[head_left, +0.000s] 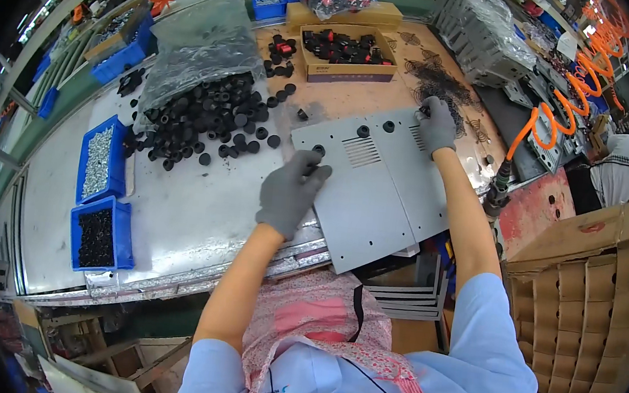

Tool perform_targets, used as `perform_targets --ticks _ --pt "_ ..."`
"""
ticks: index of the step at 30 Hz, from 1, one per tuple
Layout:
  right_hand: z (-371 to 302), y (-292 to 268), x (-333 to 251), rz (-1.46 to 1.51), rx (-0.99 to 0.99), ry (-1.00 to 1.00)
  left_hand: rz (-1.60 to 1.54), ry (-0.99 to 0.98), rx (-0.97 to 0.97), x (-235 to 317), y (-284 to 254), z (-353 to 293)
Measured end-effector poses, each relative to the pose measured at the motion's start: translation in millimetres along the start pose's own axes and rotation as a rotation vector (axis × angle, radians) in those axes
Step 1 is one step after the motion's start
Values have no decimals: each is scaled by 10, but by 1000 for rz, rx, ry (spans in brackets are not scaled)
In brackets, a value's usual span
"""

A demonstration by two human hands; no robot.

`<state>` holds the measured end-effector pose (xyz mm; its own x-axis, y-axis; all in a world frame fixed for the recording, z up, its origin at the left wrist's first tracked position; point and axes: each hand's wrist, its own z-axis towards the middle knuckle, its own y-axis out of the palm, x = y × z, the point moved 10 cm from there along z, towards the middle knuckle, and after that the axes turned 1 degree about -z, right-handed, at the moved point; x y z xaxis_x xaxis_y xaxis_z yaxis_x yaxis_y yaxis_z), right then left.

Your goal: The recorder is assembling electronic units by installing fans, wiring, and rubber feet into metal enclosures on a production line.

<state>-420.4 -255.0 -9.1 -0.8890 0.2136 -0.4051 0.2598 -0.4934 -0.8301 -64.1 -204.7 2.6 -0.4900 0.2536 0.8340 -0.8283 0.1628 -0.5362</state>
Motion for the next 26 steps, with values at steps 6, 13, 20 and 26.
perform_targets --ticks 6,13,20,26 --pt "-193 33 -241 -22 84 -162 547 299 -85 392 646 -116" --pt "-255 -32 -543 20 54 -199 470 311 -280 433 827 -351" --pt "-528 534 -2088 138 -280 -633 -1280 -556 -133 -418 378 -258" --pt "-480 1107 -2487 -61 -456 -583 -1349 -381 -255 -525 326 -346"
